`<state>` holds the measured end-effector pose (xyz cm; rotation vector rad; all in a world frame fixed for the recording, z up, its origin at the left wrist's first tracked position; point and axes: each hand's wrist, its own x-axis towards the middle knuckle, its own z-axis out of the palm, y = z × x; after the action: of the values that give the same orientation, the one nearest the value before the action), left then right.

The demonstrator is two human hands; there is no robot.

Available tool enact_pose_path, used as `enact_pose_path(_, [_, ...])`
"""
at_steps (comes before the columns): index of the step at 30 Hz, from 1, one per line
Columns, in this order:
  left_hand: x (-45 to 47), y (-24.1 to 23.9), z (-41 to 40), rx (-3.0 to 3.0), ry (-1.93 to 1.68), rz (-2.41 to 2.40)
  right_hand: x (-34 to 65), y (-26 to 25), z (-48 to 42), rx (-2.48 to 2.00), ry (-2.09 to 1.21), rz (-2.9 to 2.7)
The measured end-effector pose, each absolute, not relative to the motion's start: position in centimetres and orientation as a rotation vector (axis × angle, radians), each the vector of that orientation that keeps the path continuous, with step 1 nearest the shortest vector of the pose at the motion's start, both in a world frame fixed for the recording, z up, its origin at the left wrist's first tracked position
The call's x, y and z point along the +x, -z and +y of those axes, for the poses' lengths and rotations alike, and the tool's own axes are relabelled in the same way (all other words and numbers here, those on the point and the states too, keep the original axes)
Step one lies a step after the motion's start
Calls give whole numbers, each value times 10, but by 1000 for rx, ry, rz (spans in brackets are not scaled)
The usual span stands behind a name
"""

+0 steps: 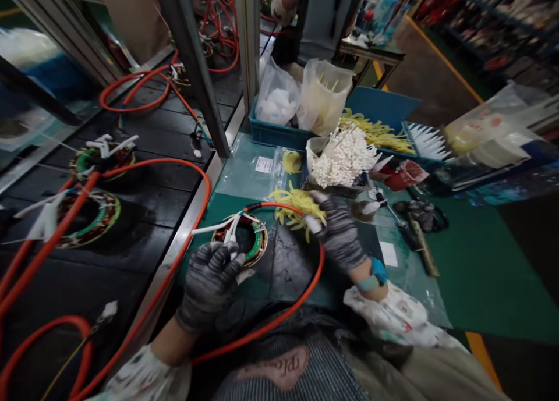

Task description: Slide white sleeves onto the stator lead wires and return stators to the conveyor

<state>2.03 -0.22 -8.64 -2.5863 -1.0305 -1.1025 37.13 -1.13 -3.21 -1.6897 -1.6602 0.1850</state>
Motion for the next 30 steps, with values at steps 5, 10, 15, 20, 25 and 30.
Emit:
enact_pose_path(5, [21,82,-1,-2596,1128,-995,432,13,4,-2023,279,-1286])
enact_pose_path(10, [19,86,2,-2628,1177,-1004,452,16,31,-2083,270,-1278])
enact_pose_path(15, [21,88,-5,-2634,1187,-1012,424,-19,12,-1659,127,-1346])
enact_pose_path(20, [24,91,-14,-2504,1150,-1201,364,-51,-38,-1423,-307,-1297])
enact_pose_path(25, [29,88,-11,-2542,1303,-1102,304,-21,-57,-1329,-549,-1473])
enact_pose_path(30, [30,89,-12,-2598,1298,-1163,297,4,-84,-1161,-738,-1346])
